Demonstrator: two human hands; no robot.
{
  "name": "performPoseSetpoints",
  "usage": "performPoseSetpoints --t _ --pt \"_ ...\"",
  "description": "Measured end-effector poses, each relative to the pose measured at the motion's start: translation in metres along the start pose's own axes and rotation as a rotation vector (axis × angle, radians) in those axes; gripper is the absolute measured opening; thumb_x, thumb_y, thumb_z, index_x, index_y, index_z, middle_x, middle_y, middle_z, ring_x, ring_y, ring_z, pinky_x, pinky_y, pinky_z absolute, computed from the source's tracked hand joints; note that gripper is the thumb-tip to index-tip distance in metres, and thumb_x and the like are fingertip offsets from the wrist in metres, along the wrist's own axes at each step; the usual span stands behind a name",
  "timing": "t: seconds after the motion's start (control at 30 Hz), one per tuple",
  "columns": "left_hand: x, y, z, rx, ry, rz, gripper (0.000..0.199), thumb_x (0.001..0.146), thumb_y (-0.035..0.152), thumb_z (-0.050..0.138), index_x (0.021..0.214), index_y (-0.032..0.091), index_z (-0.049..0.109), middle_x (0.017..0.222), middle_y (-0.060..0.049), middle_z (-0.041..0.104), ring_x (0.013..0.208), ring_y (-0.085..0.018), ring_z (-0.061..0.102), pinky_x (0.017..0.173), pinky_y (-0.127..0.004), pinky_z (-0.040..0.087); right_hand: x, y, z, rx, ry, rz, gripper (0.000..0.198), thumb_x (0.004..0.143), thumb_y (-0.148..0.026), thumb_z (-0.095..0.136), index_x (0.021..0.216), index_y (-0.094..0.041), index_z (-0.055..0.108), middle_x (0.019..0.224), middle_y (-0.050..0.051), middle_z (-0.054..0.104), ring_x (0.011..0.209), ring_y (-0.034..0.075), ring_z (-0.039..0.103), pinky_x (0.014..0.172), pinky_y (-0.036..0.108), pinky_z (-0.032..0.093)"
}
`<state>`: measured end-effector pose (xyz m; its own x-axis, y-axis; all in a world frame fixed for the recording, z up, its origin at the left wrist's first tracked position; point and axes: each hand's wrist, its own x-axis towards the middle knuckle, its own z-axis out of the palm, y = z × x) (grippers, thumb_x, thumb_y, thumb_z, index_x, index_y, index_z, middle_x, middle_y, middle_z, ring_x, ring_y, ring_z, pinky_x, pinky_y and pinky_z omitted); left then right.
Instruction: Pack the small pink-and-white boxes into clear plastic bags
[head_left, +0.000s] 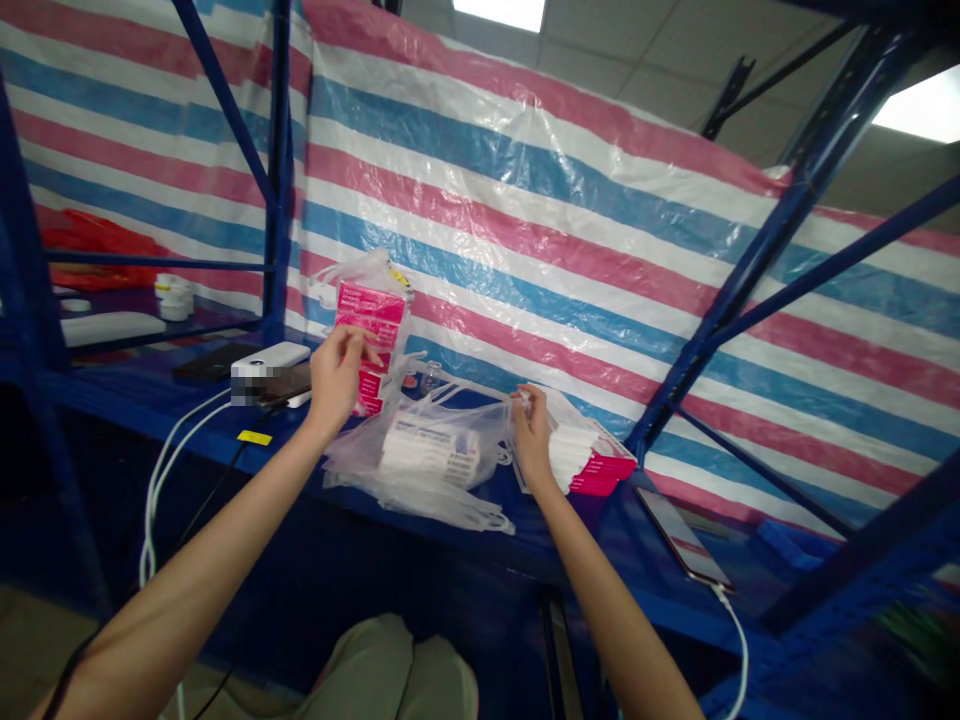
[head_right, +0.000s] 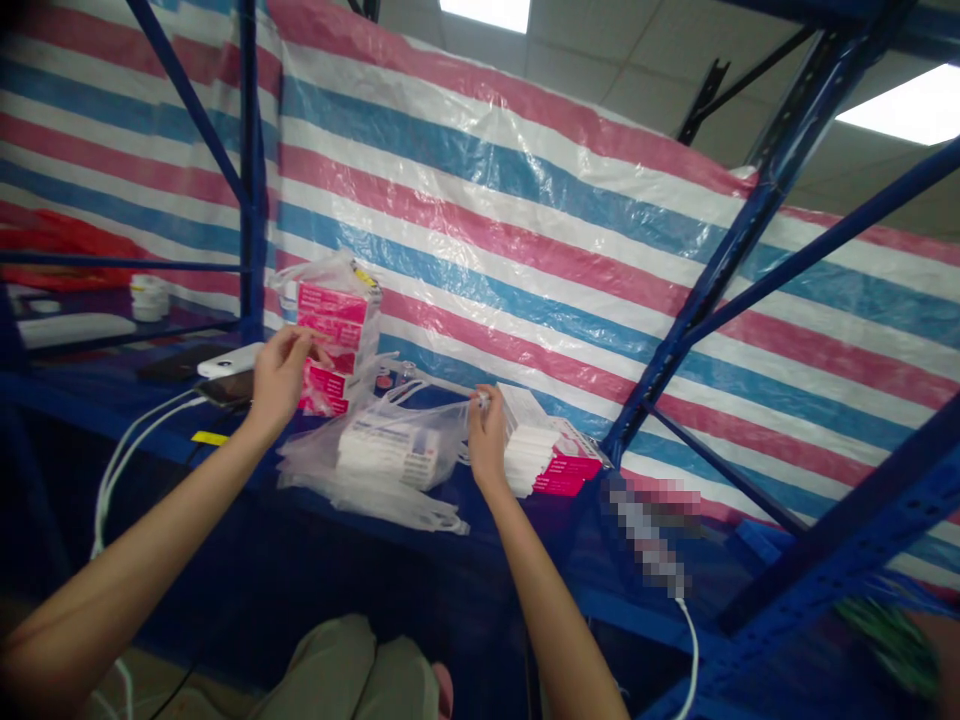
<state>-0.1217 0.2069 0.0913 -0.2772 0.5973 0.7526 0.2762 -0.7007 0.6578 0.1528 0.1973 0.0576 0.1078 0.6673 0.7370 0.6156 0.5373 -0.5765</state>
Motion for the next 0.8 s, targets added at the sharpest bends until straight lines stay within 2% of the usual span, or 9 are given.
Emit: performPoseSetpoints --t 0.03,0.07,0.13,0.2,0.27,0.4,0.5,0.67,0.8 --pt "-0.007 0.01 0.001 0.09 -0.022 0.098 0.02 0.09 0.033 0.037 0.085 0.022 0.053 0.073 -0.001 0.059 0.074 -0.018 0.057 0.078 -0.037 0.042 -0.003 -0.004 -0.001 -0.07 0.065 -0.065 0.035 0.088 -0.038 0.033 0.118 -0.021 0.041 0.113 0.008 0.051 0.101 0.02 0.048 0.088 0.037 0.036" --pt "-0.015 0.02 0.004 0.2 -0.115 0.232 0.021 0.091 0.032 0.037 0.088 0.022 0.054 0.085 -0.003 0.06 0.086 -0.019 0.056 0.083 -0.037 0.04 -0.006 -0.009 -0.001 -0.153 0.13 -0.147 0.037 0.088 -0.037 0.035 0.12 -0.02 0.04 0.12 0.01 0.047 0.109 0.022 0.044 0.092 0.04 0.032" --pt "-0.029 0.033 0.017 0.336 -0.443 0.508 0.02 0.091 0.03 0.038 0.098 0.021 0.055 0.102 -0.004 0.058 0.101 -0.02 0.051 0.089 -0.036 0.038 -0.009 -0.023 0.001 -0.327 0.16 -0.324 0.036 0.088 -0.032 0.037 0.123 -0.021 0.041 0.127 0.011 0.043 0.117 0.024 0.038 0.096 0.044 0.027" --pt "-0.038 0.035 0.033 0.44 -0.704 0.65 0.026 0.091 0.03 0.038 0.111 0.02 0.05 0.112 -0.007 0.055 0.108 -0.02 0.048 0.092 -0.034 0.037 -0.008 -0.035 0.005 -0.451 0.022 -0.487 0.035 0.089 -0.026 0.037 0.123 -0.02 0.042 0.123 0.011 0.049 0.115 0.023 0.041 0.096 0.042 0.027" --pt "-0.041 0.025 0.046 0.563 -0.815 0.662 0.031 0.092 0.029 0.037 0.118 0.016 0.046 0.111 -0.01 0.056 0.105 -0.021 0.051 0.088 -0.034 0.038 -0.006 -0.042 0.01 -0.538 -0.171 -0.589 0.034 0.09 -0.022 0.036 0.122 -0.019 0.044 0.114 0.01 0.056 0.107 0.021 0.047 0.095 0.037 0.029" --pt "-0.038 0.005 0.053 0.666 -0.846 0.61 0.03 0.093 0.027 0.032 0.106 0.014 0.055 0.085 -0.008 0.061 0.085 -0.021 0.057 0.081 -0.035 0.037 -0.004 -0.04 0.017 -0.711 -0.394 -0.577 0.028 0.092 -0.027 0.034 0.103 -0.017 0.057 0.088 0.009 0.065 0.086 0.021 0.056 0.084 0.036 0.032" --pt "-0.037 0.01 0.041 0.636 -0.829 0.613 0.033 0.093 0.029 0.028 0.096 0.016 0.059 0.071 -0.005 0.059 0.074 -0.018 0.055 0.078 -0.034 0.036 -0.012 -0.037 0.013 -0.719 -0.466 -0.541 0.034 0.094 -0.032 0.03 0.086 -0.018 0.061 0.073 0.006 0.066 0.07 0.018 0.058 0.073 0.032 0.032" --pt "-0.043 0.026 0.005 0.752 -0.78 0.745 0.032 0.092 0.027 0.029 0.081 0.016 0.057 0.066 -0.004 0.055 0.071 -0.018 0.052 0.076 -0.035 0.036 -0.039 -0.036 -0.006 -0.587 -0.523 -0.507 0.037 0.094 -0.032 0.028 0.081 -0.02 0.06 0.073 0.005 0.065 0.067 0.016 0.058 0.061 0.027 0.033" --pt "-0.059 0.009 -0.026 0.819 -0.716 0.791 0.028 0.09 0.024 0.031 0.082 0.017 0.057 0.065 -0.004 0.056 0.067 -0.016 0.052 0.065 -0.03 0.037 -0.058 -0.02 -0.021 -0.539 -0.549 -0.412 0.037 0.094 -0.029 0.025 0.091 -0.021 0.06 0.084 0.006 0.065 0.071 0.016 0.061 0.06 0.027 0.038"
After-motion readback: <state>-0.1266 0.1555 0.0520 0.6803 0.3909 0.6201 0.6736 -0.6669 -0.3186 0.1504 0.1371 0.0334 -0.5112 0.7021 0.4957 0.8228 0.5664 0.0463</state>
